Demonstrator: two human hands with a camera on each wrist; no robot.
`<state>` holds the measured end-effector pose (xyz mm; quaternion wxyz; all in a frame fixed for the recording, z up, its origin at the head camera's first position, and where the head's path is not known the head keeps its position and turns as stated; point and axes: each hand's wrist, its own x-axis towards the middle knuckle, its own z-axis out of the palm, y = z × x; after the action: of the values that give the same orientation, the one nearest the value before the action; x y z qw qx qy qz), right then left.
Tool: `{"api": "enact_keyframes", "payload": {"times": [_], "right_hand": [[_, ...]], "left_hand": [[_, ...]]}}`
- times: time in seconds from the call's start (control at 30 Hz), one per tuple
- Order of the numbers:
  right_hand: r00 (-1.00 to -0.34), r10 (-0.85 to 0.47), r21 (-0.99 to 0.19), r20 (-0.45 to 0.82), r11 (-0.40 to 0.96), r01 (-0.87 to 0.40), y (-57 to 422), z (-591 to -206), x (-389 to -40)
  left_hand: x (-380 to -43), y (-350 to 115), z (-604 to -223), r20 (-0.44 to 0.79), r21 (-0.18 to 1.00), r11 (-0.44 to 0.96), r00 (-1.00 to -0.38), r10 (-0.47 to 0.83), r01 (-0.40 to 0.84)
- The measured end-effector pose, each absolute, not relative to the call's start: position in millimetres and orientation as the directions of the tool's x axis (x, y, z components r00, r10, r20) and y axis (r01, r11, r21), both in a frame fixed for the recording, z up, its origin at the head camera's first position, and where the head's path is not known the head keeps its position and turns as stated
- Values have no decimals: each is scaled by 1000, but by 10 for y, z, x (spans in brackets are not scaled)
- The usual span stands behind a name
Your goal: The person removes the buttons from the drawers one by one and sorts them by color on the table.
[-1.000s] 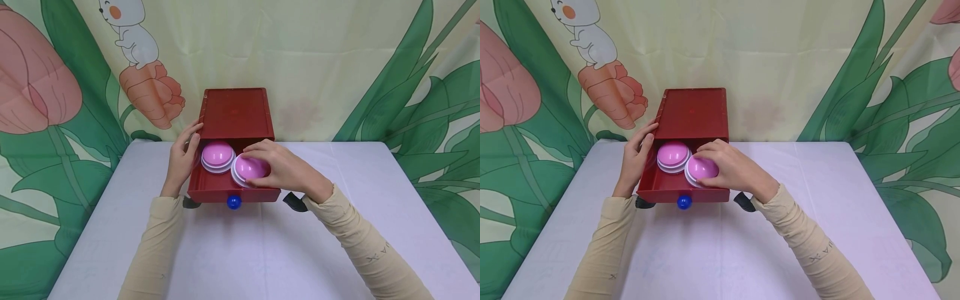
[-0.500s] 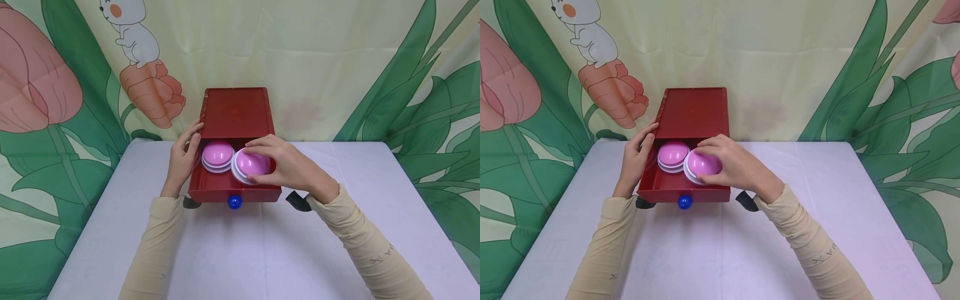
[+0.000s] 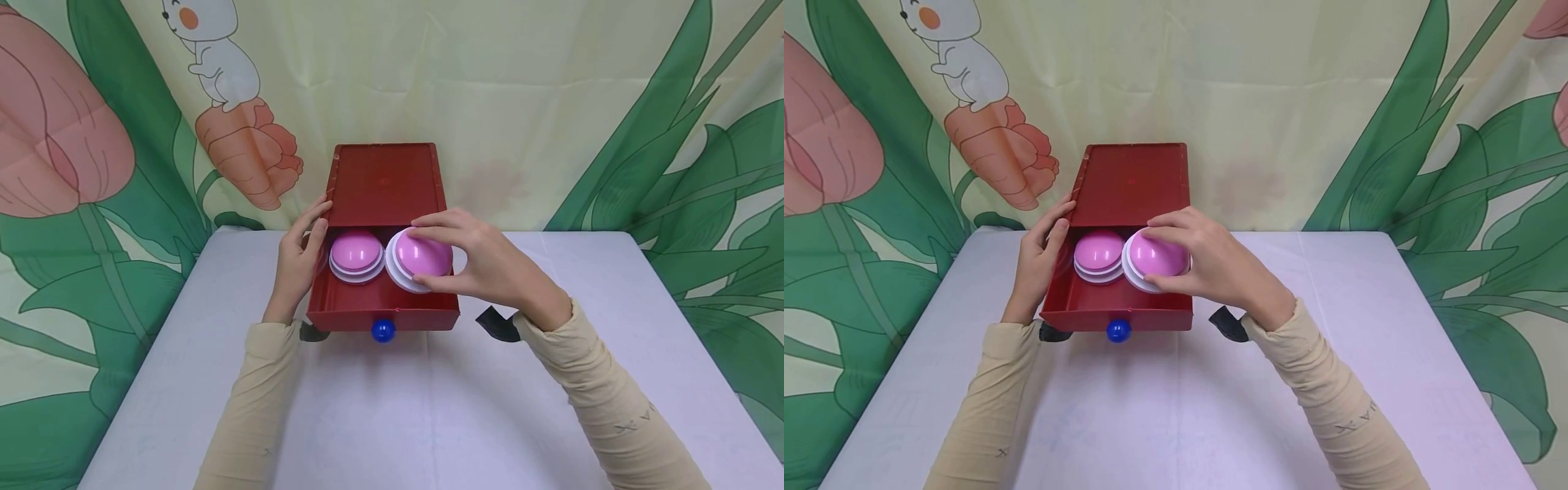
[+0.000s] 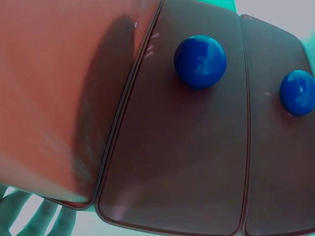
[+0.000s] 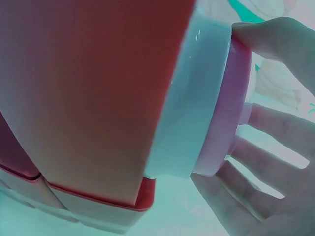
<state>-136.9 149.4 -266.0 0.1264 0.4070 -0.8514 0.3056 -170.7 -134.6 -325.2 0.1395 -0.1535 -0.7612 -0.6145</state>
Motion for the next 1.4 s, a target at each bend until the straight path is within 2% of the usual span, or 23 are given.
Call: {"api": "enact_keyframes", "payload": {"times": [0.47, 1.4], "right_hand": [[-623, -589, -397, 514, 481, -782, 1589, -2578, -1351], [-689, -515, -399, 510, 568, -720, 1912, -2644, -1368]], "left_hand": [[-1715, -1344, -3274, 408, 889, 206, -911, 55, 410], [-1722, -1341, -3278, 409, 889, 202, -911, 51, 411]]}}
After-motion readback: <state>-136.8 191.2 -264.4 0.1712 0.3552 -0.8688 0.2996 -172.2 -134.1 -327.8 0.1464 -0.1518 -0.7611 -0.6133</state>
